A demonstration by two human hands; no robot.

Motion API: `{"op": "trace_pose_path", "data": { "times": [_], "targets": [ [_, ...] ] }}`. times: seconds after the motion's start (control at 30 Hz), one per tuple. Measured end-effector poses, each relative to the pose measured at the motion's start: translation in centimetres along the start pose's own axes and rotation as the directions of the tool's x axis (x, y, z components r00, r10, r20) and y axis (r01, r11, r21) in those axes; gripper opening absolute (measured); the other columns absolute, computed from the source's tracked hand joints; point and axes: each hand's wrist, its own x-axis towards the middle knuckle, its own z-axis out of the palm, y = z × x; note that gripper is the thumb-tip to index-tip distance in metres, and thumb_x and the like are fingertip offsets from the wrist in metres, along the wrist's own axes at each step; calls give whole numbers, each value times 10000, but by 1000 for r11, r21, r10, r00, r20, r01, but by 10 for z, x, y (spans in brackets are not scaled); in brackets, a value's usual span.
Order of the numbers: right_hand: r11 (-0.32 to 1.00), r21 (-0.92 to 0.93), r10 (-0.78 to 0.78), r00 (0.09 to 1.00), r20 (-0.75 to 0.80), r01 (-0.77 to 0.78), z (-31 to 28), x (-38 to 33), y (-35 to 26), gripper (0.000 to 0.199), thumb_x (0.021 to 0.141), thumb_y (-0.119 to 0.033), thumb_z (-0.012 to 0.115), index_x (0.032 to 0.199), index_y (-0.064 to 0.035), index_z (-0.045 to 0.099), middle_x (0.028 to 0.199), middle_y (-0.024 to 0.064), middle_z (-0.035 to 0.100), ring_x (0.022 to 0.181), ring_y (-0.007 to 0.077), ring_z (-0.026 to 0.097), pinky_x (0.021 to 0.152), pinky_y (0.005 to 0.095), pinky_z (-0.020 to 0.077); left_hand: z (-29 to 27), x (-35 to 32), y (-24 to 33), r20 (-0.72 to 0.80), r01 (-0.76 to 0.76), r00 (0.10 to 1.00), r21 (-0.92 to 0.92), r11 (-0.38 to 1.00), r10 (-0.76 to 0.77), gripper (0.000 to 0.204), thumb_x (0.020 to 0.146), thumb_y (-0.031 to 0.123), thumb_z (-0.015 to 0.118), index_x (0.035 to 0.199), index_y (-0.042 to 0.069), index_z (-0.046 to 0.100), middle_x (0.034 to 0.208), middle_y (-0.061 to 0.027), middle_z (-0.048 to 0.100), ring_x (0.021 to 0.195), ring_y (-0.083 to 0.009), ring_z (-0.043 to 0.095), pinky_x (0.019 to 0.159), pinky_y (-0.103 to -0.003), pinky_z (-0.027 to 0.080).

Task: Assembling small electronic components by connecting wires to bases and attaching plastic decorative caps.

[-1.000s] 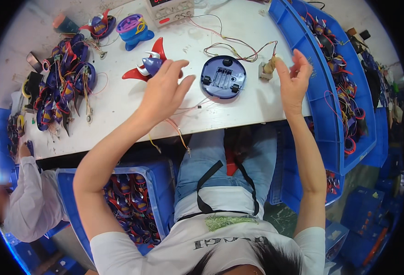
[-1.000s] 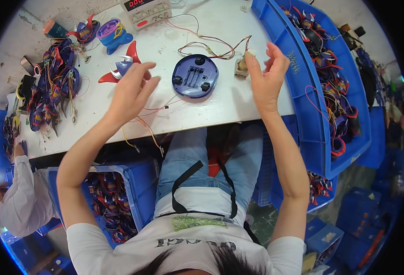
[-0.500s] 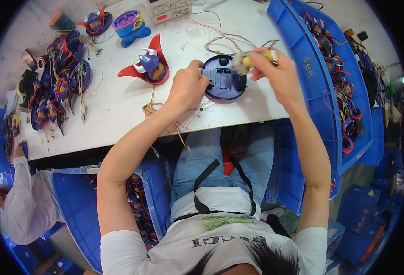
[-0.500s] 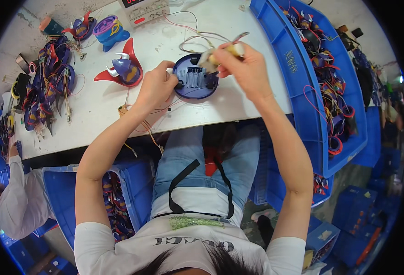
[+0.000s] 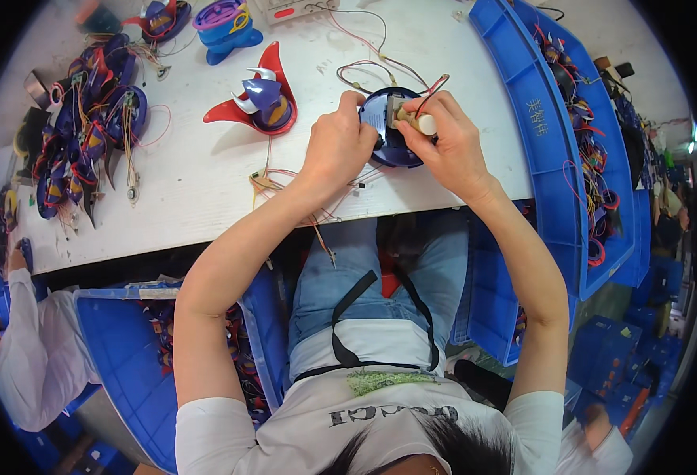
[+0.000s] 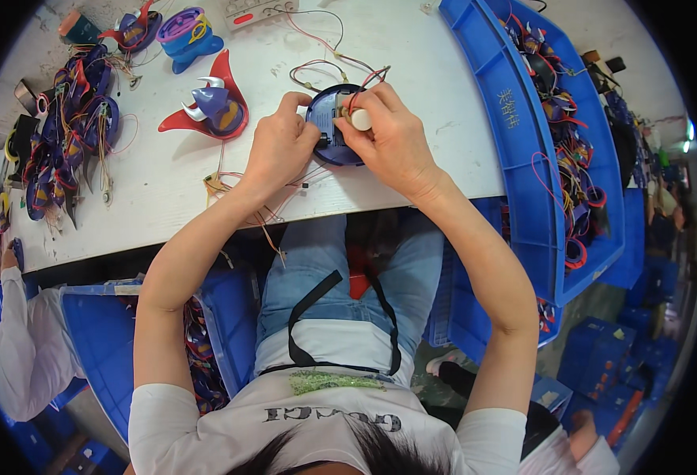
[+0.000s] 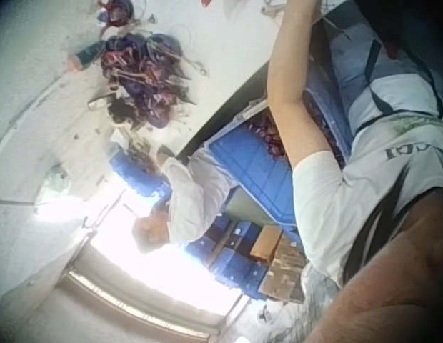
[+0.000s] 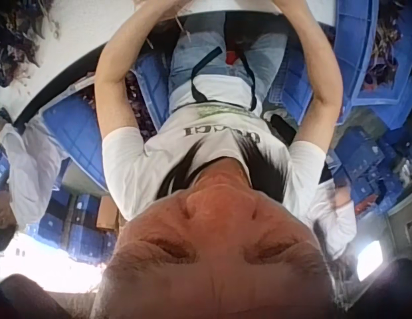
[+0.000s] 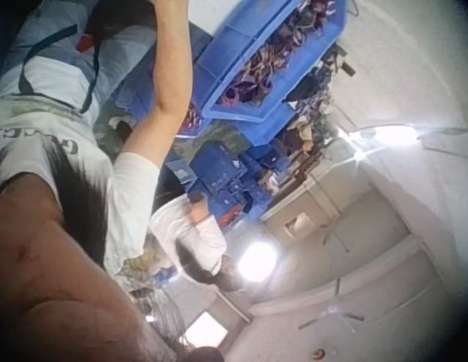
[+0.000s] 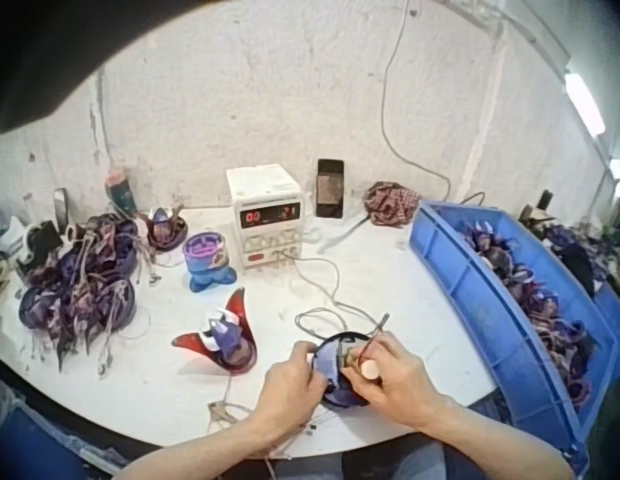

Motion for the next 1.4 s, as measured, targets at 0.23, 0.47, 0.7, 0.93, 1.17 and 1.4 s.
{"op": "trace_pose_path", "data": {
  "times": [0.23,0.47,0.7,0.93,1.17,1.4],
  "targets": [
    [998,-69,2,993,118,7,1,2,0,156,791,-72,684,912,-19,602,855,67,563,648,183,517,576,277,438,-1,-1,6,-1,46,999,-52,998,-47,367,790,72,516,1144,-11,466,679,-221,626,611,-405,610,603,-463,484],
    [988,-10,148,946,289,-152,-1,19,14,250,763,-196,678,911,-14,593,858,110,571,648,272,548,618,357,468,8,3,-3,-53,-10,999,68,998,13,354,822,68,523,1170,27,470,633,-119,594,552,-247,563,546,-355,448],
    [989,-114,122,964,238,-98,-3,26,1,318,789,-237,678,986,-4,588,870,113,584,665,283,535,637,352,469,-39,-7,17,140,62,989,-90,994,-49,256,902,135,545,1134,26,551,755,-70,613,617,-136,578,546,-253,453],
    [947,321,-46,990,131,2,-37,-96,-67,245,820,-51,662,1039,19,579,873,93,579,694,185,528,640,267,460,-124,-111,-10,-248,82,964,-49,995,-91,182,886,26,533,1043,9,623,847,-73,606,696,-150,543,647,-231,454],
    [-75,579,364,518,774,-812,63,-154,-60,370,982,-154,477,1298,36,499,1166,177,601,941,201,608,779,277,505,-110,-126,-39,-43,-77,995,203,976,88,333,858,15,545,1188,30,584,1048,-98,521,888,-148,488,705,-227,413],
    [-472,594,182,587,789,-652,88,-149,-58,334,962,-108,522,1267,28,525,1094,167,628,875,190,622,756,269,513,-95,-131,-30,-209,-146,948,388,910,241,357,806,1,593,1162,13,574,1006,-119,533,842,-199,523,658,-258,447]
  ]
}}
